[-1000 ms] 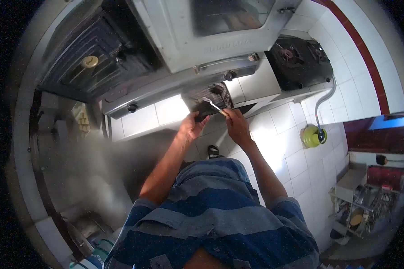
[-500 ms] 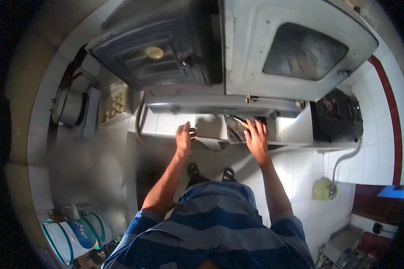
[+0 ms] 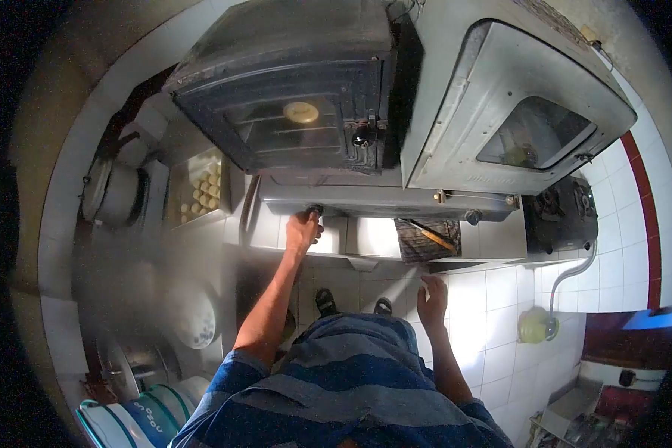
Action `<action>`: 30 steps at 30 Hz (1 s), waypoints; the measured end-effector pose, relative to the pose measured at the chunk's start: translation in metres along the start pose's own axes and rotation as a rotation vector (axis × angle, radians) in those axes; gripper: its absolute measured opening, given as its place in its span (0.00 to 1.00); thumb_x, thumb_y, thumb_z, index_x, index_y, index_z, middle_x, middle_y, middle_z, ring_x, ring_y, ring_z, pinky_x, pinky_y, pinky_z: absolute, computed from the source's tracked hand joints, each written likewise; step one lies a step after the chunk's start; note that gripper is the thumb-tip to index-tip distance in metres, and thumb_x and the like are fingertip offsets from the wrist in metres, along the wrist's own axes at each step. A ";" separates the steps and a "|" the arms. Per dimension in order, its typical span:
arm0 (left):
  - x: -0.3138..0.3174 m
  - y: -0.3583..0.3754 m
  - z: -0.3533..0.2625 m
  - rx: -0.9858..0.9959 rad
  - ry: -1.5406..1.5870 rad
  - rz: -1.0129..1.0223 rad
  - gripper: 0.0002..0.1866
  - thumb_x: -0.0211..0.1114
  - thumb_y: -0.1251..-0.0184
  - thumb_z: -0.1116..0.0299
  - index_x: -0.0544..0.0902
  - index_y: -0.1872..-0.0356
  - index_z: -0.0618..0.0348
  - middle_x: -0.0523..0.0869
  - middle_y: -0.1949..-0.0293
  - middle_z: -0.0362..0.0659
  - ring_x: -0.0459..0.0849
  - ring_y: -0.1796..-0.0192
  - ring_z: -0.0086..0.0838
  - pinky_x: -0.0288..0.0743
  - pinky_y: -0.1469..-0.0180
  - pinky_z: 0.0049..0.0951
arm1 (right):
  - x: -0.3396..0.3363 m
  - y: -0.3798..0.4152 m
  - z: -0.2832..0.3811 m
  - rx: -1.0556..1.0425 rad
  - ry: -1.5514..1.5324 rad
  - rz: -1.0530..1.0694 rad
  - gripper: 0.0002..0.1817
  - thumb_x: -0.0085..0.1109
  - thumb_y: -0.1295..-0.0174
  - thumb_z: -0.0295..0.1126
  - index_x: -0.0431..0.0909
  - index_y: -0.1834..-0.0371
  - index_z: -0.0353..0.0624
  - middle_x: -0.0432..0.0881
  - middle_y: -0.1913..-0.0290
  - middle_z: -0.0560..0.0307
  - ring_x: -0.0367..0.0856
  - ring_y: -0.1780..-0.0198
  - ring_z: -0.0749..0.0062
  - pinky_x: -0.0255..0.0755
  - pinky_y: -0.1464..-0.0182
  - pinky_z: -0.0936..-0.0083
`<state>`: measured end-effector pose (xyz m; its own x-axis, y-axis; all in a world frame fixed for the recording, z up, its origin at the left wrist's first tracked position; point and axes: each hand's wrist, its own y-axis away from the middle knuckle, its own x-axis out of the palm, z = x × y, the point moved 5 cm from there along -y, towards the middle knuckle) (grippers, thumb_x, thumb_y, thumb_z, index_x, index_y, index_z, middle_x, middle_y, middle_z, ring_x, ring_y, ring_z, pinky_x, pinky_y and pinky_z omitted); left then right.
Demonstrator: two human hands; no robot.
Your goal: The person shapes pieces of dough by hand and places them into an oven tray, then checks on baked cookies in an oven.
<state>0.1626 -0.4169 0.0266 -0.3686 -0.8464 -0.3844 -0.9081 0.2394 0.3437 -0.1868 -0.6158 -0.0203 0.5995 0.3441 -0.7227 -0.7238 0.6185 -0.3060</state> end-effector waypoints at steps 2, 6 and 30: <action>-0.002 -0.001 -0.005 -0.010 0.000 0.036 0.20 0.61 0.24 0.59 0.86 0.66 0.69 0.90 0.76 0.47 0.89 0.75 0.28 0.85 0.73 0.30 | 0.014 0.014 -0.005 0.077 -0.020 0.017 0.15 0.63 0.38 0.20 0.83 0.48 0.39 0.85 0.48 0.47 0.80 0.41 0.48 0.72 0.36 0.58; 0.000 -0.004 0.003 -0.014 0.073 0.106 0.21 0.60 0.23 0.59 0.87 0.63 0.71 0.91 0.73 0.49 0.90 0.74 0.29 0.89 0.71 0.31 | 0.043 0.047 -0.027 0.133 -0.032 0.064 0.16 0.64 0.40 0.20 0.84 0.48 0.39 0.85 0.49 0.46 0.82 0.47 0.52 0.76 0.42 0.61; 0.004 -0.005 0.007 0.032 0.100 0.158 0.21 0.58 0.19 0.58 0.85 0.57 0.71 0.91 0.72 0.49 0.90 0.74 0.28 0.90 0.72 0.32 | 0.075 0.157 -0.142 0.356 0.045 0.230 0.14 0.64 0.41 0.24 0.85 0.51 0.40 0.87 0.58 0.46 0.85 0.55 0.50 0.80 0.50 0.57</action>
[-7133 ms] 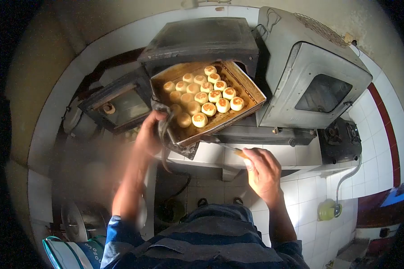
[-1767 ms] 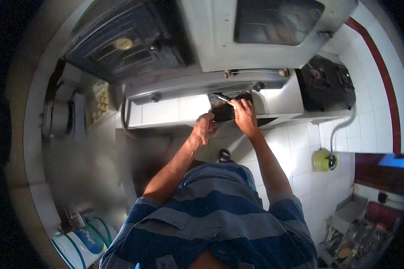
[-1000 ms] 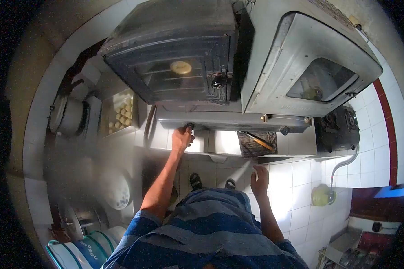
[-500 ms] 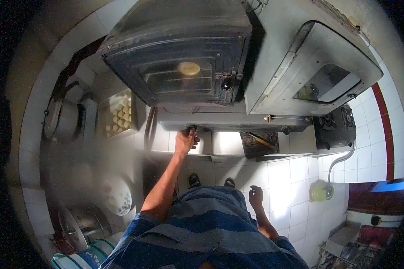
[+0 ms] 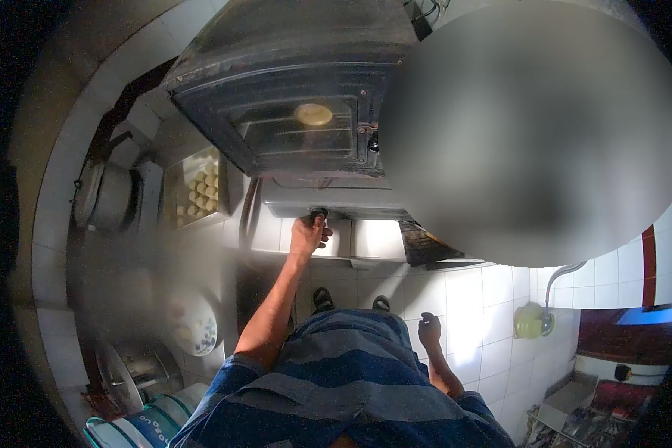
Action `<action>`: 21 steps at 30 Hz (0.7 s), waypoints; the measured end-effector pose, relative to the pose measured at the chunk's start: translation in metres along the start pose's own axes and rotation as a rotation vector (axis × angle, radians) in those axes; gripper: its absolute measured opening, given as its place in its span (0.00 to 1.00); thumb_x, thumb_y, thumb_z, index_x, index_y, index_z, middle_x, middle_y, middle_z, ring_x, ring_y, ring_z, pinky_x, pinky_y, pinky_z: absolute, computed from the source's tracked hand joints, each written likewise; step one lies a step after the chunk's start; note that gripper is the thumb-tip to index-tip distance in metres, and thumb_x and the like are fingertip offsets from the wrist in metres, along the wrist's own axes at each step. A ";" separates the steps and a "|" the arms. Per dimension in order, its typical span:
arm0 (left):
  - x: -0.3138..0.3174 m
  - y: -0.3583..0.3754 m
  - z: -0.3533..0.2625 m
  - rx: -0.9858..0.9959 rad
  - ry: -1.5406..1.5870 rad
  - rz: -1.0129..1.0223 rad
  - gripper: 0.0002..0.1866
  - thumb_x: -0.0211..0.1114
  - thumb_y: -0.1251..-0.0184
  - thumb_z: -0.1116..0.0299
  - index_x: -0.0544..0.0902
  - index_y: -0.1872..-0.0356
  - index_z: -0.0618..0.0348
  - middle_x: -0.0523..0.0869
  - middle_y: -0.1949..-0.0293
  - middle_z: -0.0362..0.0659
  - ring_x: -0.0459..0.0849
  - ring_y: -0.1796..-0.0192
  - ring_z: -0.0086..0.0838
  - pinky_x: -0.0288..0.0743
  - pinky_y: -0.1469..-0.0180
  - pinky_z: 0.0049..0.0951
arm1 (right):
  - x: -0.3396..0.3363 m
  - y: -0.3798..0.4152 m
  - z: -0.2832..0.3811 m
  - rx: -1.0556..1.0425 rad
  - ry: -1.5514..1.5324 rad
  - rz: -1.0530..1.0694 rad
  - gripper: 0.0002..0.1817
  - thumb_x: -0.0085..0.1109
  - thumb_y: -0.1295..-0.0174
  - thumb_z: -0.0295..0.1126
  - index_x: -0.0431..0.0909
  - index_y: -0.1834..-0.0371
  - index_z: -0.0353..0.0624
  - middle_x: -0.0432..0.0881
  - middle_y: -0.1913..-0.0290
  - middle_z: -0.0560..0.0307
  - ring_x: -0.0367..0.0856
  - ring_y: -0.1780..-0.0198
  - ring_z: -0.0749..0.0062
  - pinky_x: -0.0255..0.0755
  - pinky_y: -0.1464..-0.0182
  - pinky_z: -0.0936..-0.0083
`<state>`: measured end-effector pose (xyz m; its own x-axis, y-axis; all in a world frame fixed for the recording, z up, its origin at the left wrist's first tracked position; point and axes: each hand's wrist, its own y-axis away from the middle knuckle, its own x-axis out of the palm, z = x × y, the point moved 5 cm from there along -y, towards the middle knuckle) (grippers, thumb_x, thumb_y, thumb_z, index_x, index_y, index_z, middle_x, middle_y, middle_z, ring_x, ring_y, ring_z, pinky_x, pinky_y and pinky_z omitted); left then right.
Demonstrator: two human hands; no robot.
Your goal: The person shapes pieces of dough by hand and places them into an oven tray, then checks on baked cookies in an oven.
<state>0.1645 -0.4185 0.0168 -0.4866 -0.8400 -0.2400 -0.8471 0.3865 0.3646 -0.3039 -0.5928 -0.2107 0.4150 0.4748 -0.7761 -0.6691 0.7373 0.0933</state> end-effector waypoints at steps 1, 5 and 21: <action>0.000 0.000 0.000 -0.001 0.001 -0.002 0.21 0.58 0.19 0.58 0.85 0.57 0.71 0.91 0.72 0.49 0.90 0.74 0.28 0.90 0.72 0.32 | 0.000 -0.002 -0.001 0.021 -0.004 0.008 0.14 0.64 0.41 0.24 0.85 0.51 0.41 0.87 0.58 0.46 0.85 0.55 0.50 0.80 0.49 0.57; 0.000 -0.001 0.002 -0.005 0.014 0.005 0.21 0.59 0.19 0.57 0.85 0.56 0.71 0.92 0.72 0.48 0.90 0.74 0.27 0.89 0.73 0.31 | 0.002 -0.006 -0.005 0.016 -0.002 0.018 0.14 0.65 0.41 0.24 0.85 0.51 0.41 0.86 0.57 0.46 0.85 0.56 0.51 0.80 0.50 0.57; -0.001 0.000 0.000 -0.023 0.004 -0.011 0.22 0.60 0.20 0.56 0.86 0.56 0.71 0.92 0.71 0.49 0.89 0.74 0.28 0.88 0.72 0.30 | 0.009 0.001 -0.007 -0.051 -0.029 0.002 0.15 0.66 0.44 0.23 0.84 0.51 0.42 0.87 0.57 0.50 0.85 0.53 0.53 0.79 0.49 0.59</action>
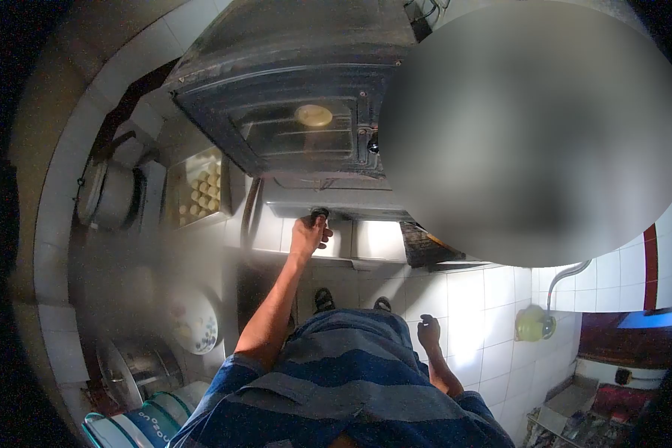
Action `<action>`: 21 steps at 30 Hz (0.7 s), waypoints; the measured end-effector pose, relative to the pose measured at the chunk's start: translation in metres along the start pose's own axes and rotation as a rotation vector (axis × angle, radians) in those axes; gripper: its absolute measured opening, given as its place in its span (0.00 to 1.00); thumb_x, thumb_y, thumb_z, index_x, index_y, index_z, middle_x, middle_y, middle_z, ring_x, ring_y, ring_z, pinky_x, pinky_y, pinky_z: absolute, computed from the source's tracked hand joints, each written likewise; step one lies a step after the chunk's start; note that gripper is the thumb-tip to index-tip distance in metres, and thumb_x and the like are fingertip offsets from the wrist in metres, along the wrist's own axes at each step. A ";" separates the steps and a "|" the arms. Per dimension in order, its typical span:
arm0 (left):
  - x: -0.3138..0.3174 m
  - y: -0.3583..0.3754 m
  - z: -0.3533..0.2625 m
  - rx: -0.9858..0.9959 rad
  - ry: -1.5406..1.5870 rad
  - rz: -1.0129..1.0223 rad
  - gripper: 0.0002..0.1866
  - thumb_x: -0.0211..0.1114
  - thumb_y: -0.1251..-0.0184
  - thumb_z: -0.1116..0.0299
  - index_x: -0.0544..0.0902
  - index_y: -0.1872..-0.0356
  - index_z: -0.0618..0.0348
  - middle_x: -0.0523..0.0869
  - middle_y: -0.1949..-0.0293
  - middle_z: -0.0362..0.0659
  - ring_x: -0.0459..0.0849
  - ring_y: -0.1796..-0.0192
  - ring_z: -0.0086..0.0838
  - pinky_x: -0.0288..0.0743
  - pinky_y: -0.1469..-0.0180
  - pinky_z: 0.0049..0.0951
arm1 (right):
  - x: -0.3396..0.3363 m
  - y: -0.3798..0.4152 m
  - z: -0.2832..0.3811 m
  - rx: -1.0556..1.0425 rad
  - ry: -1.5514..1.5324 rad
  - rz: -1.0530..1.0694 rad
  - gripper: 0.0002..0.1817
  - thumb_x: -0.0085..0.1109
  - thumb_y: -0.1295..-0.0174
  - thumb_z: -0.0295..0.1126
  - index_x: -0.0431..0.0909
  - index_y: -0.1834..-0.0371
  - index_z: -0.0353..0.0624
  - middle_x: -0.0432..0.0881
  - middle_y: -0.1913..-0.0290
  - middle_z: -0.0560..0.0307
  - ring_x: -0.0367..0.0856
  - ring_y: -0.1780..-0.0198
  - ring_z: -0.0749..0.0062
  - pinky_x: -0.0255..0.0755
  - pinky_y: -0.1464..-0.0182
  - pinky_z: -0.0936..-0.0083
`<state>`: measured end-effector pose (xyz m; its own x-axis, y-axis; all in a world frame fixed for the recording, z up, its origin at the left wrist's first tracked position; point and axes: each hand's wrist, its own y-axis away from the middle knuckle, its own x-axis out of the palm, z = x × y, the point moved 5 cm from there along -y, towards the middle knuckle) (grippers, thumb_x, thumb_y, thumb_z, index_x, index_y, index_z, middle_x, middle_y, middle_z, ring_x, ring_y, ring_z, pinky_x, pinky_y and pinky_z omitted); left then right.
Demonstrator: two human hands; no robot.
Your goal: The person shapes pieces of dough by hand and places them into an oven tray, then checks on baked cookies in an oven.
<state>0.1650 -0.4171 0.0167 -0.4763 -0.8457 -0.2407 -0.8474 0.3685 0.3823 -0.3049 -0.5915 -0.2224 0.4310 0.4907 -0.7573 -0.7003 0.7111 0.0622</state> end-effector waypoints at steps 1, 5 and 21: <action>0.000 0.001 0.000 -0.002 0.002 -0.003 0.22 0.60 0.20 0.56 0.86 0.56 0.71 0.92 0.71 0.49 0.89 0.74 0.28 0.88 0.72 0.30 | 0.000 0.000 0.001 0.038 -0.002 0.022 0.15 0.66 0.44 0.24 0.84 0.51 0.42 0.87 0.57 0.50 0.85 0.53 0.53 0.79 0.49 0.59; -0.007 0.018 -0.001 -0.070 -0.001 0.004 0.24 0.64 0.24 0.51 0.86 0.56 0.70 0.92 0.69 0.49 0.88 0.73 0.28 0.87 0.71 0.30 | -0.009 -0.006 0.012 0.128 0.023 0.124 0.16 0.64 0.42 0.25 0.86 0.50 0.41 0.89 0.56 0.47 0.87 0.53 0.54 0.81 0.47 0.60; -0.120 0.208 0.105 -0.170 0.051 -0.246 0.23 0.69 0.25 0.51 0.85 0.48 0.64 0.88 0.59 0.43 0.84 0.56 0.26 0.80 0.53 0.29 | 0.082 -0.127 0.098 -0.508 0.028 0.834 0.07 0.68 0.37 0.31 0.85 0.66 0.38 0.88 0.64 0.50 0.89 0.60 0.64 0.80 0.54 0.67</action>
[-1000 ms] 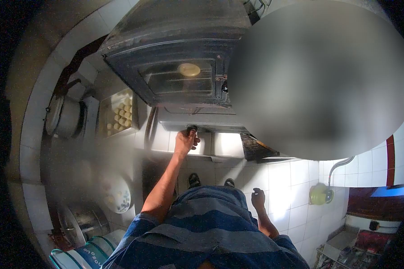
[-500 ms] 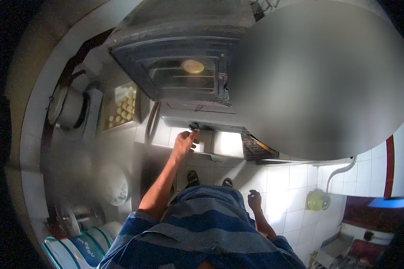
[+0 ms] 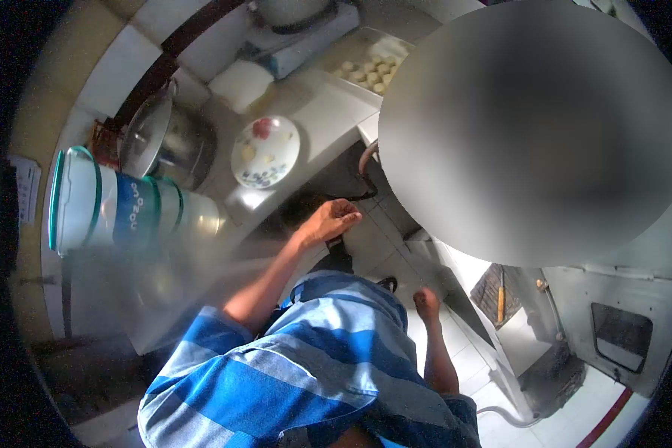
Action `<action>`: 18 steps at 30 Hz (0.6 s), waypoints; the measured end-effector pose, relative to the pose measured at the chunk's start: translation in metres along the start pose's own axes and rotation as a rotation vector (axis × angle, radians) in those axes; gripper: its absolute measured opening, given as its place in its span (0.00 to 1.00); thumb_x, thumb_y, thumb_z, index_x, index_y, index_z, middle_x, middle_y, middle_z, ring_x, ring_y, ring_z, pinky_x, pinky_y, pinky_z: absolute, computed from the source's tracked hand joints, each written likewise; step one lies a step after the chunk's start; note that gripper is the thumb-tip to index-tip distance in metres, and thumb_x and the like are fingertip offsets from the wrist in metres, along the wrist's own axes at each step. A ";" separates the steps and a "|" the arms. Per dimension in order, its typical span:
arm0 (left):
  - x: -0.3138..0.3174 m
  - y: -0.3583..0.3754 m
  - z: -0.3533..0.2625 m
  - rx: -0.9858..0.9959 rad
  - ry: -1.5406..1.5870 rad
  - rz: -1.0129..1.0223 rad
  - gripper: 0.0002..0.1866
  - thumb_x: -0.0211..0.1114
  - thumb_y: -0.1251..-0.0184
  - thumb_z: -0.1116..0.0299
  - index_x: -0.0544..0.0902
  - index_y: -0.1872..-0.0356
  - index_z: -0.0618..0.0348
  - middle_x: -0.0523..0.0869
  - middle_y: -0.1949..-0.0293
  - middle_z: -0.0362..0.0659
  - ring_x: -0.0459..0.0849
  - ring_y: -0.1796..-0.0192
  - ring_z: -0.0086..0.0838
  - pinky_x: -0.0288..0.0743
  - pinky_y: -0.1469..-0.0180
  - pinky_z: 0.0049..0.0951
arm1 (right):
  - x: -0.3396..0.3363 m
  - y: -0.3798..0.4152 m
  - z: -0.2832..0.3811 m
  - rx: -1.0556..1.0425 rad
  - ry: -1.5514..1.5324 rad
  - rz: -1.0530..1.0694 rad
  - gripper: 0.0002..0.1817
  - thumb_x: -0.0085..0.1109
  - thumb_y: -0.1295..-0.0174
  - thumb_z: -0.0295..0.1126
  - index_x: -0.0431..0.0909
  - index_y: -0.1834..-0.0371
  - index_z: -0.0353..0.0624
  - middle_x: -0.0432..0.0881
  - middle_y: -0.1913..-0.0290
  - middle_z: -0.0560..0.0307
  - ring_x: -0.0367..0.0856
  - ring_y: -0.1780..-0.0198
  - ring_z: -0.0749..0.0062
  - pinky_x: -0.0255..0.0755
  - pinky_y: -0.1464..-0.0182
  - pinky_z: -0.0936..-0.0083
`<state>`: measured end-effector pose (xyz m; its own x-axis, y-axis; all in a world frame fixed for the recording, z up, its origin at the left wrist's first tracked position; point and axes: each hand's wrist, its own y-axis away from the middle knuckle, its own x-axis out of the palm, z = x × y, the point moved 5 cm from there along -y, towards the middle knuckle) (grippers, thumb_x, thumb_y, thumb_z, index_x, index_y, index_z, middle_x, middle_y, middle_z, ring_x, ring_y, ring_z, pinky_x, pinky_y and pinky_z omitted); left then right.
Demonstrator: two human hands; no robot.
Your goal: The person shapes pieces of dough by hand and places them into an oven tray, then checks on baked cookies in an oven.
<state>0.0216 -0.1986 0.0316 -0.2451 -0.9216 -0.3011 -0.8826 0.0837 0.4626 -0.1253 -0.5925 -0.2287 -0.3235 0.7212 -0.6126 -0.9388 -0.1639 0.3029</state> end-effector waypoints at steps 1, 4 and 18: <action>-0.014 0.006 0.003 0.003 0.032 -0.041 0.23 0.69 0.25 0.51 0.85 0.48 0.65 0.89 0.59 0.44 0.85 0.56 0.26 0.80 0.53 0.30 | 0.003 -0.024 0.020 -0.044 0.068 0.038 0.07 0.68 0.36 0.31 0.84 0.66 0.38 0.88 0.65 0.50 0.88 0.60 0.64 0.80 0.55 0.67; -0.055 0.010 0.030 -0.008 0.097 -0.117 0.24 0.69 0.25 0.51 0.84 0.46 0.66 0.89 0.58 0.46 0.85 0.56 0.28 0.81 0.51 0.31 | 0.012 -0.087 0.113 -0.046 0.010 0.084 0.08 0.66 0.34 0.33 0.84 0.62 0.38 0.87 0.64 0.47 0.88 0.60 0.57 0.79 0.56 0.65; -0.217 0.041 0.120 0.104 -0.246 -0.919 0.11 0.72 0.35 0.67 0.85 0.55 0.60 0.89 0.57 0.50 0.87 0.52 0.45 0.77 0.45 0.44 | 0.086 -0.231 0.505 -0.594 -0.160 0.222 0.06 0.65 0.33 0.26 0.84 0.56 0.37 0.86 0.59 0.50 0.87 0.62 0.63 0.80 0.59 0.69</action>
<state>-0.0094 0.0502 0.0158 0.4945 -0.5392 -0.6817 -0.8001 -0.5887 -0.1147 0.1234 -0.1530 0.0171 -0.5390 0.7108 -0.4521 -0.7718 -0.6317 -0.0731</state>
